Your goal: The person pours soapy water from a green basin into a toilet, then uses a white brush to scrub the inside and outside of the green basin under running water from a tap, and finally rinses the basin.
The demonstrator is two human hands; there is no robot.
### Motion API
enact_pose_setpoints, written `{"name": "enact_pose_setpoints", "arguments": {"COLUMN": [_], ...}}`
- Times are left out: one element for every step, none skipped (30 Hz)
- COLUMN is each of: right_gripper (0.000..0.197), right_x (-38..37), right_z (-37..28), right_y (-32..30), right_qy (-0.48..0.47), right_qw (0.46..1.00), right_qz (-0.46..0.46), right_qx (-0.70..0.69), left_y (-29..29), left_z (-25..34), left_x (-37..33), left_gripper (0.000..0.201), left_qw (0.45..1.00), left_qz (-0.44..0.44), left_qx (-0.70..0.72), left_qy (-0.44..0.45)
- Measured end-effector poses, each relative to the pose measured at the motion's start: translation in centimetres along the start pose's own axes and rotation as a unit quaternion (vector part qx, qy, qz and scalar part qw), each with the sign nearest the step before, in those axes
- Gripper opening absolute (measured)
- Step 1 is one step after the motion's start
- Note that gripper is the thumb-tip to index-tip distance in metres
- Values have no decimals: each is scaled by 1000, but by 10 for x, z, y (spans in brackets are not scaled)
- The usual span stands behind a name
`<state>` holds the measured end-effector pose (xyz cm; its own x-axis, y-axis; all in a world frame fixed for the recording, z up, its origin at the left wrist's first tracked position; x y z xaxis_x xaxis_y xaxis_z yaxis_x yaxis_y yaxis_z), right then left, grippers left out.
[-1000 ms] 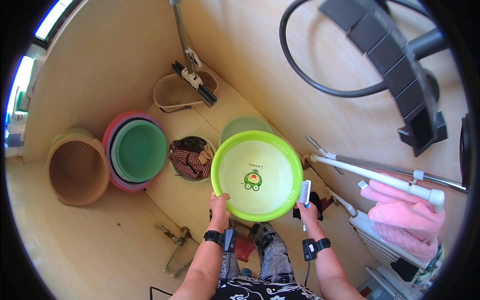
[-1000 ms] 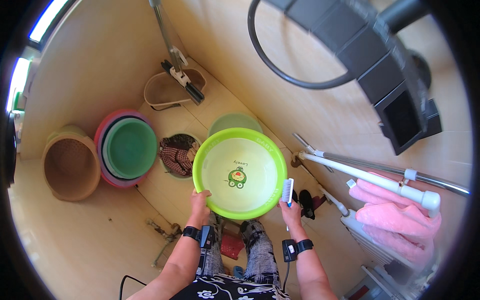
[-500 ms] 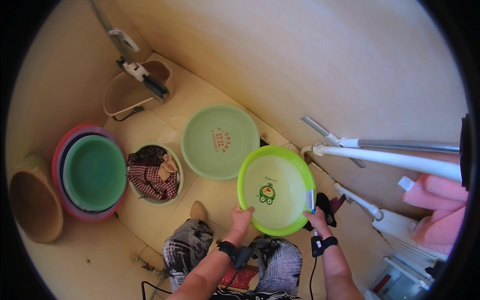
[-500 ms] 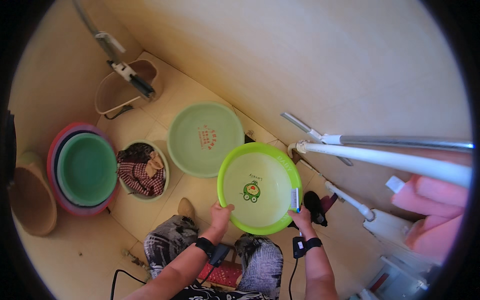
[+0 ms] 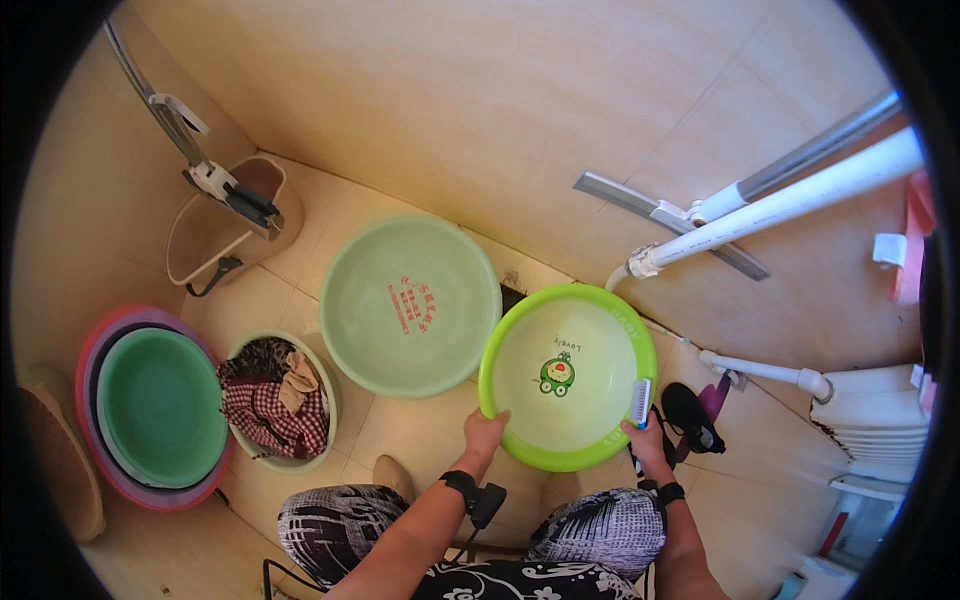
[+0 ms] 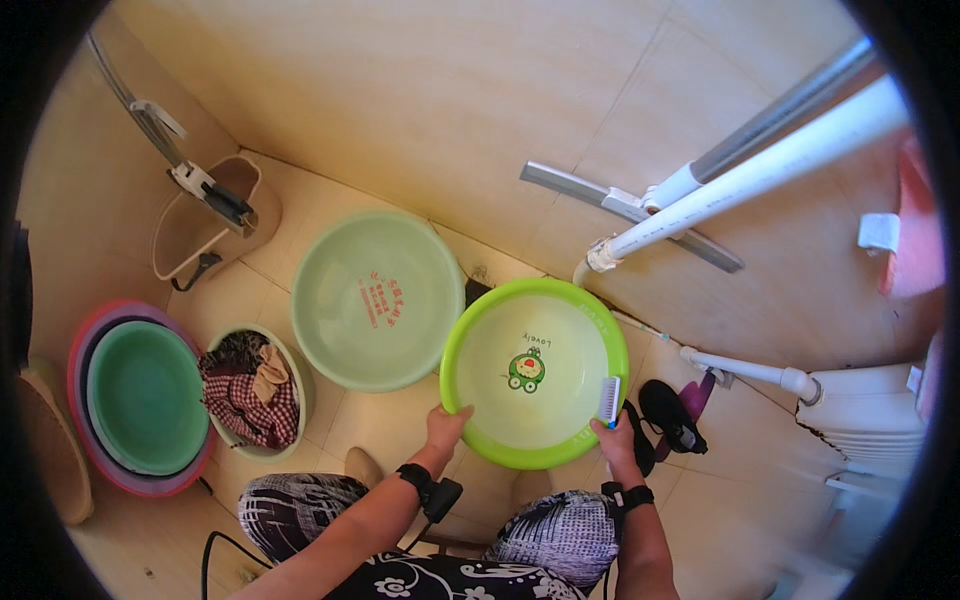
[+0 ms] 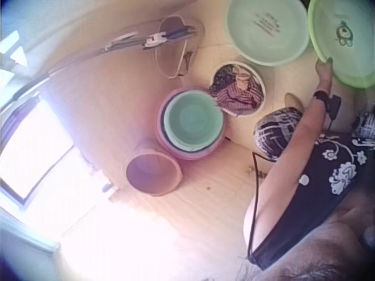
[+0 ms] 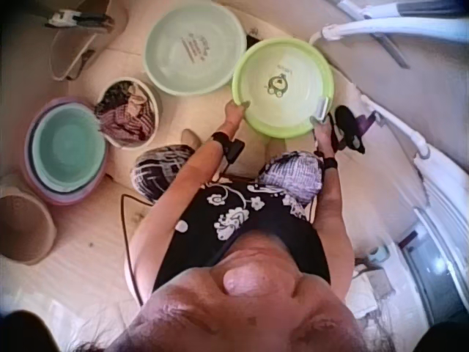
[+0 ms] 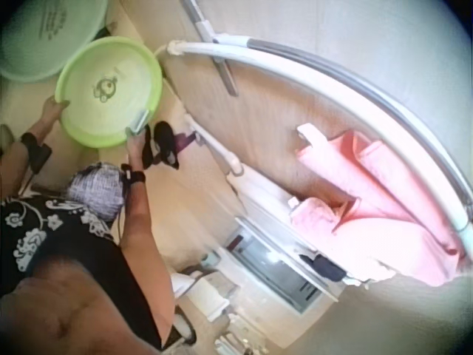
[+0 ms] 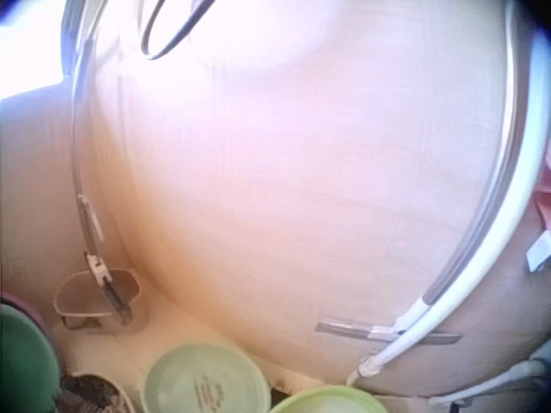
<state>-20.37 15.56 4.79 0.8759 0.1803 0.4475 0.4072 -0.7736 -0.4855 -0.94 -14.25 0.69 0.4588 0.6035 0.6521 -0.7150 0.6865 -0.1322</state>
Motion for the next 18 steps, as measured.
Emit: {"name": "enact_pose_setpoints", "arguments": {"right_gripper": [31,31,34,35,36,37,38,44,41,37,34,30,27,26,26,24,25,25], "right_x": [1,7,7,8,9,12,12,16,25,28,34,41,46,51,57,63,69,75], "right_z": [-5,-16,-21,-29,-33,-28,-27,-37,-44,-36,-28,-21,-11,-5,2,6,12,19], "right_y": [-4,-7,-7,-8,-12,-16,-22,-23,-28,-37,-50,-61,-68,-72,-78,-82,-87,-93], "right_qy": [4,-47,-36,-46,-55,-78,-107,-91,-55,-61,-61,-65,-88,-63,-37,-19,-34,-39], "right_qw": [1000,997,991,987,982,982,980,985,987,988,989,988,985,986,987,988,983,985], "right_qz": [14,25,18,11,7,37,70,68,77,92,111,115,134,125,117,122,146,154], "right_qx": [16,63,128,153,179,166,154,133,131,104,81,82,66,86,106,91,106,68], "left_y": [2,0,-7,-10,-10,-13,-13,-13,-24,-28,-21,-21,-18,-14,-4,5,14,30], "left_z": [6,9,8,5,7,8,9,5,13,26,29,47,69,80,90,100,103,99], "left_x": [-3,-1,-4,0,0,1,2,4,5,12,15,25,39,42,43,45,49,47], "left_gripper": [24,24,28,33,33,34,36,36,35,34,34,31,27,27,24,20,20,19], "left_qw": [1000,1000,998,991,992,990,988,988,993,975,978,942,883,884,904,916,914,942], "left_qz": [6,1,33,60,47,40,34,27,113,189,167,223,280,267,195,128,118,22], "left_qx": [-19,-26,22,68,61,70,82,79,-7,-90,-95,-172,-238,-236,-203,-171,-173,-138], "left_qy": [9,11,-41,-96,-98,-116,-129,-126,-26,79,81,185,292,303,320,338,348,306]}}
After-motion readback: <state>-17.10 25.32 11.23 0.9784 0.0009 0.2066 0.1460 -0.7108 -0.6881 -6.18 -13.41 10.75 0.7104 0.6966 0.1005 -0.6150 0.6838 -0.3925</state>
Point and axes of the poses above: each hand's wrist, its own x-axis away from the middle knuckle, its own y-axis out of the palm, z = x × y, the point moved 6 cm from there along -x, towards the middle knuckle, and after that the axes turned 8 degrees about -x, right-handed, at the moved point
